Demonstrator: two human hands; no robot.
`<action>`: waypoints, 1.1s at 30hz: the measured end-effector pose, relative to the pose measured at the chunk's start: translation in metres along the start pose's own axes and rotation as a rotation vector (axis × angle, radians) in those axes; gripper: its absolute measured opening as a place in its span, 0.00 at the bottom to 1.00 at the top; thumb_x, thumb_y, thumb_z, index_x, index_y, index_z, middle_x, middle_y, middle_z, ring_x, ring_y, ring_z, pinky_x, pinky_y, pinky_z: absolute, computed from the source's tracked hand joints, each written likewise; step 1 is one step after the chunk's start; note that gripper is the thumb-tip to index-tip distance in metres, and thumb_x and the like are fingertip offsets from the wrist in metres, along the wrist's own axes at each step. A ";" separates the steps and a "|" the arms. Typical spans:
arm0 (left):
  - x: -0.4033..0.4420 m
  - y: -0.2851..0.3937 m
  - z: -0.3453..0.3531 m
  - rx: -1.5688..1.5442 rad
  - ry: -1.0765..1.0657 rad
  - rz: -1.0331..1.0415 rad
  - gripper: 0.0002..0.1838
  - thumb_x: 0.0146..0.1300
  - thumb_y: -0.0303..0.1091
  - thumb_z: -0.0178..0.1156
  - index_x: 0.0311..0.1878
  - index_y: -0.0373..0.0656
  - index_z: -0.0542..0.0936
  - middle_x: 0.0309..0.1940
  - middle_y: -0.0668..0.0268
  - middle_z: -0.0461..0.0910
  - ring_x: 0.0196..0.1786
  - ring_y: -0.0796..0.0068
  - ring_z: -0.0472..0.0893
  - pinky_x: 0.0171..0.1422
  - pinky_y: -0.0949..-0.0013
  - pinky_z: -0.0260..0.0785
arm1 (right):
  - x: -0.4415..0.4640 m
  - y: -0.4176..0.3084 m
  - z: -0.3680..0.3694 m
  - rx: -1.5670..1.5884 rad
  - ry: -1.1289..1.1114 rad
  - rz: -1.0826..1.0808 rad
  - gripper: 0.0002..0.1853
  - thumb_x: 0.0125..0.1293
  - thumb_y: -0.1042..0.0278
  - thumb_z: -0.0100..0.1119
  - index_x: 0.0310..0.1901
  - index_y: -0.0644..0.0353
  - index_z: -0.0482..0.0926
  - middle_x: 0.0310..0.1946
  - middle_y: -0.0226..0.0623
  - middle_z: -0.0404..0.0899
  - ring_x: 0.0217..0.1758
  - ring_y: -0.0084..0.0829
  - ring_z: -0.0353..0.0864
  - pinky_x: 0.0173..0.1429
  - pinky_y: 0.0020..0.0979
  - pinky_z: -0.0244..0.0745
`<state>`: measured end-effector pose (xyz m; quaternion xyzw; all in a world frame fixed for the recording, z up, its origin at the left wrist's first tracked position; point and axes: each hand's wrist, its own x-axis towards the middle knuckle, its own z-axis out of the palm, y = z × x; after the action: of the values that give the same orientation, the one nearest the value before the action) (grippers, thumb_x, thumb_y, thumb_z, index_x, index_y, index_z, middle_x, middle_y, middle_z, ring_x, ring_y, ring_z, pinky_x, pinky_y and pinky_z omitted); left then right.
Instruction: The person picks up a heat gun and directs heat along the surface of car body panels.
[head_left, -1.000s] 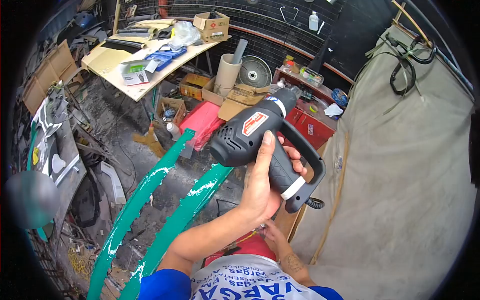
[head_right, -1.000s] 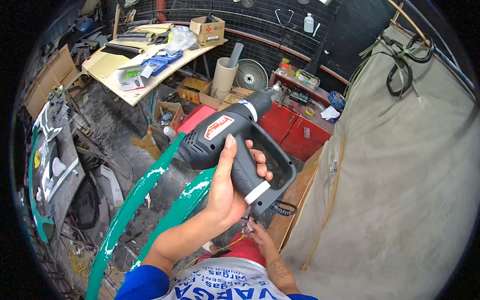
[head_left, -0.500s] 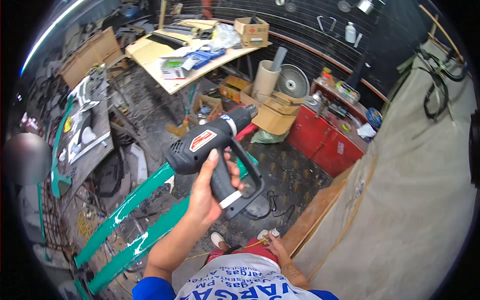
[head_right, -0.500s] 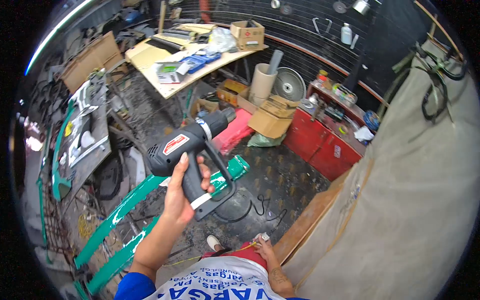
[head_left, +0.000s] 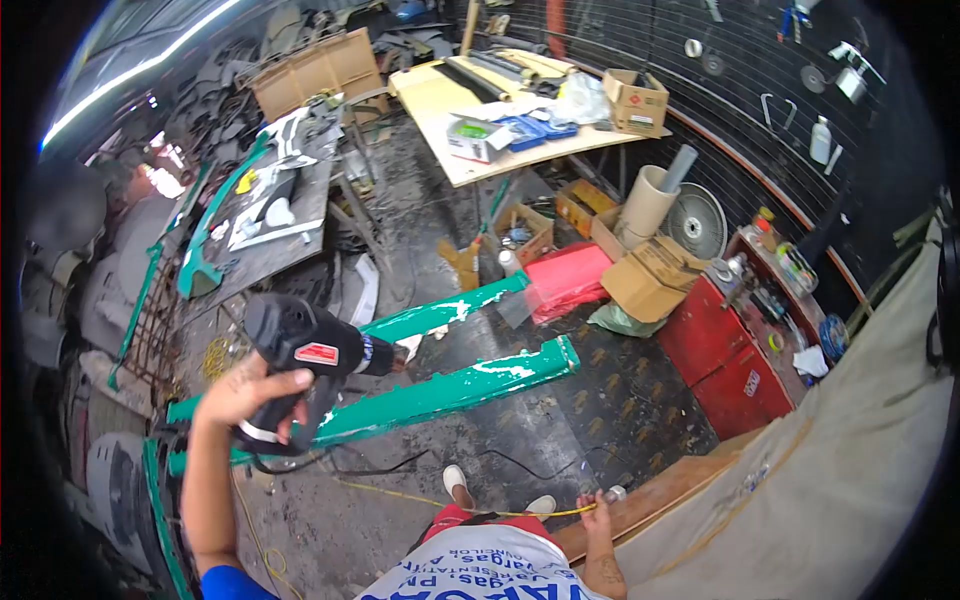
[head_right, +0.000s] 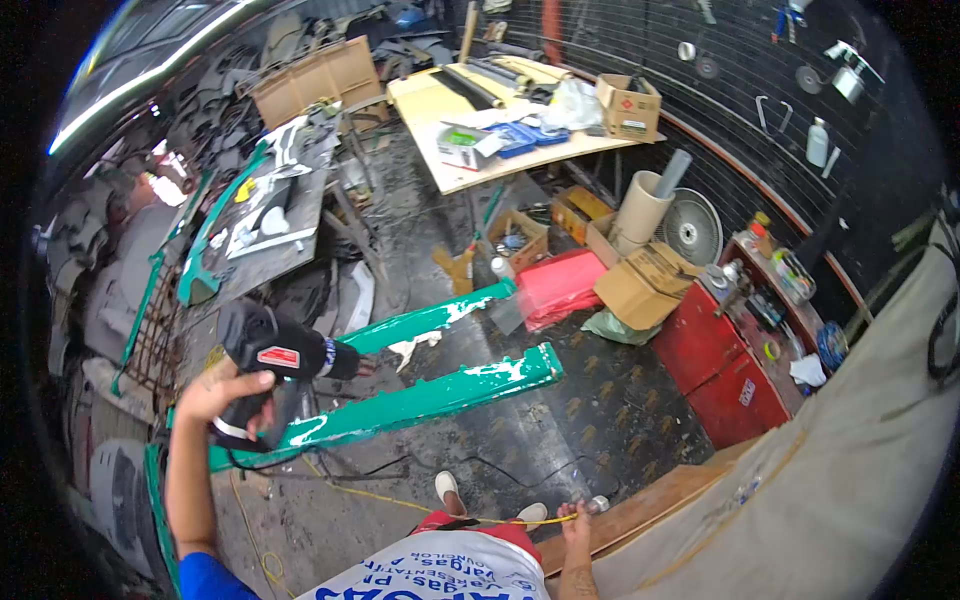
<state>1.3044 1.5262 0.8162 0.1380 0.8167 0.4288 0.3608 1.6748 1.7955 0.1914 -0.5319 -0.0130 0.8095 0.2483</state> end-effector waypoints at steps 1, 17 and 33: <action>-0.009 0.009 -0.014 0.077 -0.027 -0.061 0.26 0.62 0.43 0.63 0.54 0.35 0.67 0.23 0.54 0.80 0.16 0.67 0.78 0.19 0.67 0.71 | 0.022 -0.008 -0.019 0.022 -0.021 0.027 0.06 0.70 0.61 0.55 0.36 0.51 0.73 0.28 0.30 0.77 0.27 0.25 0.75 0.37 0.37 0.73; 0.094 -0.063 -0.029 -0.108 0.230 -0.049 0.30 0.61 0.58 0.60 0.39 0.32 0.76 0.21 0.53 0.81 0.15 0.71 0.78 0.18 0.69 0.74 | 0.040 -0.001 0.059 -0.093 -0.075 -0.083 0.03 0.69 0.67 0.54 0.40 0.50 0.69 0.27 0.30 0.78 0.21 0.20 0.71 0.18 0.20 0.60; 0.296 -0.088 0.066 -0.546 0.139 0.138 0.25 0.62 0.53 0.62 0.37 0.34 0.76 0.19 0.57 0.79 0.15 0.70 0.78 0.18 0.67 0.74 | 0.023 0.006 0.156 -0.241 -0.005 -0.120 0.06 0.68 0.73 0.54 0.37 0.51 0.68 0.32 0.42 0.79 0.24 0.26 0.72 0.22 0.23 0.62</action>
<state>1.1507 1.6717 0.5814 0.0616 0.6825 0.6646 0.2979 1.5302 1.8379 0.2376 -0.5539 -0.1423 0.7873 0.2305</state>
